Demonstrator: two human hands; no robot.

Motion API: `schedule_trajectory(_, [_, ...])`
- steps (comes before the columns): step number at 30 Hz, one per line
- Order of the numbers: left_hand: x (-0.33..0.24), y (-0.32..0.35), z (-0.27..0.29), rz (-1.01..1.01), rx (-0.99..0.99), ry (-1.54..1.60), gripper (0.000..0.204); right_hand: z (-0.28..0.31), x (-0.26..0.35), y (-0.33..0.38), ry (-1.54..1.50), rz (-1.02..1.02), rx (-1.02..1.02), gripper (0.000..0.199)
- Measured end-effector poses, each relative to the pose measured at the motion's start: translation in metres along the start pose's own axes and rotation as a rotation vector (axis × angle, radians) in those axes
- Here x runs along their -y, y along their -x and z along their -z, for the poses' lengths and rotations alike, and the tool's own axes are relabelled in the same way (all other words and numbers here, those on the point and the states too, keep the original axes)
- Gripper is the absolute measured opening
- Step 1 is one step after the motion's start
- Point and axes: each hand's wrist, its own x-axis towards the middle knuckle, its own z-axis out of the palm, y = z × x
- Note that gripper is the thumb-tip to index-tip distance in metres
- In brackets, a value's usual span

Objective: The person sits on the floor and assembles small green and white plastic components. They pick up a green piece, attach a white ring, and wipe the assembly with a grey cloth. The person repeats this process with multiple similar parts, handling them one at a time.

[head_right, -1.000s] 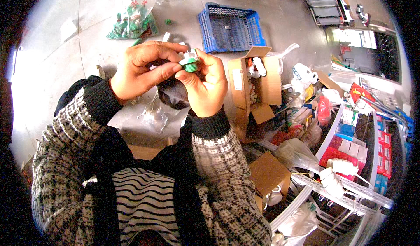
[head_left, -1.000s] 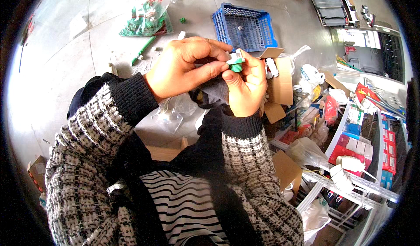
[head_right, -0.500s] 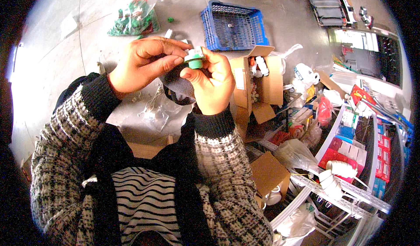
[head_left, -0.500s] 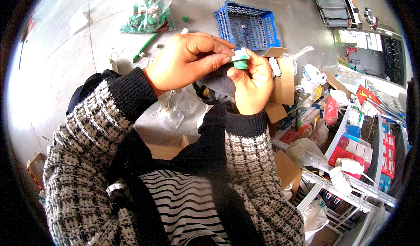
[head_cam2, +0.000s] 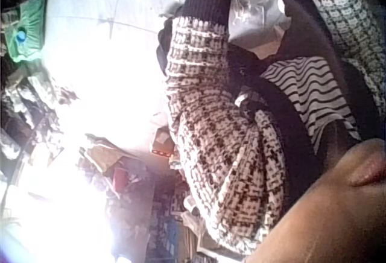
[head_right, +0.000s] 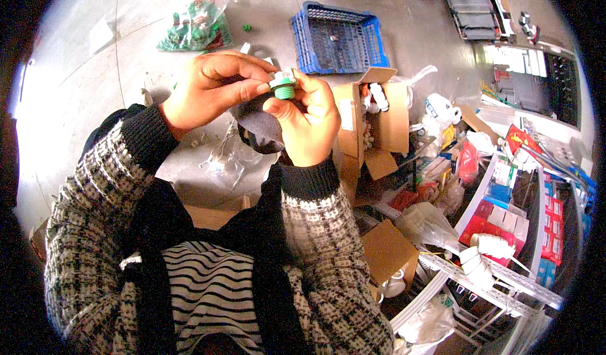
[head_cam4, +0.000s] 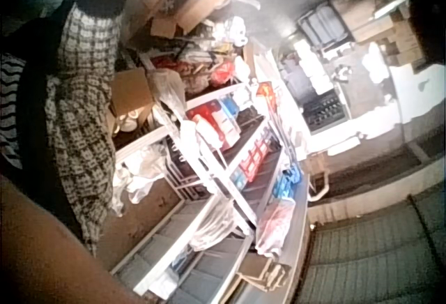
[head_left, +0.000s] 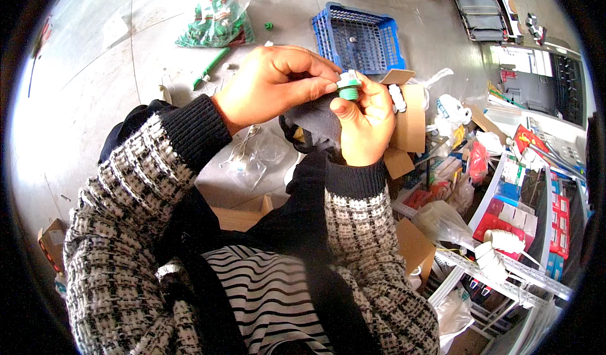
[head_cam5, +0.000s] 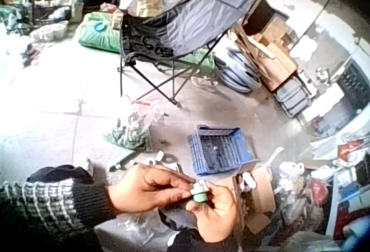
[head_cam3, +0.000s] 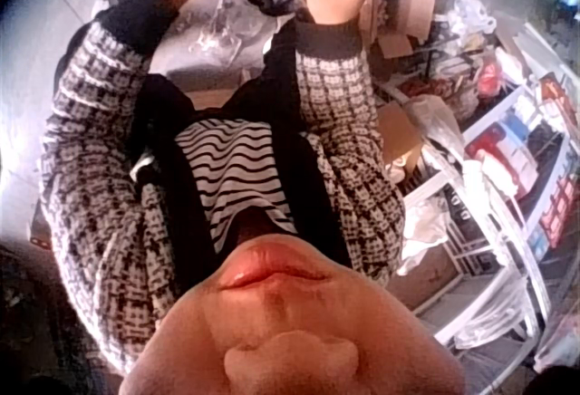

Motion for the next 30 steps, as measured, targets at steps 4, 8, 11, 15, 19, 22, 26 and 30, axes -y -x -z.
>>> schedule_trajectory(4, [0.0003, 0.0002, -0.0008, -0.04, -0.011, 0.026, 0.011, 0.0008, 0.0027, 0.0014, 0.038, -0.02, 0.007, 0.051])
schedule_trajectory(8, [0.0008, -0.0003, -0.0024, -0.034, -0.008, 0.08, 0.011, 0.0029, 0.0031, 0.002, 0.014, -0.041, 0.003, 0.051])
schedule_trajectory(11, [-0.0003, -0.0002, -0.0016, -0.075, -0.008, 0.033, 0.011, 0.0015, 0.0021, 0.0027, -0.022, -0.043, -0.001, 0.051])
schedule_trajectory(15, [-0.0013, 0.0009, -0.001, -0.119, -0.011, -0.04, 0.01, 0.0011, 0.0018, 0.003, -0.013, -0.034, -0.003, 0.051])
schedule_trajectory(19, [-0.0037, 0.0027, -0.0025, -0.025, -0.012, 0.043, 0.01, 0.0017, 0.003, 0.0036, 0.022, -0.02, 0.013, 0.051])
schedule_trajectory(22, [-0.0054, 0.0025, -0.0019, 0.037, 0.004, 0.099, 0.011, 0.0005, 0.0022, 0.004, 0.064, 0.018, 0.024, 0.051])
schedule_trajectory(26, [-0.0052, 0.0029, 0.0003, 0.014, 0.01, 0.035, 0.012, 0.0008, 0.0008, 0.0039, 0.15, 0.065, 0.031, 0.051])
schedule_trajectory(30, [-0.0043, 0.0035, 0.0016, -0.024, 0.011, -0.02, 0.012, -0.001, 0.0003, 0.0041, 0.222, 0.088, 0.02, 0.051])
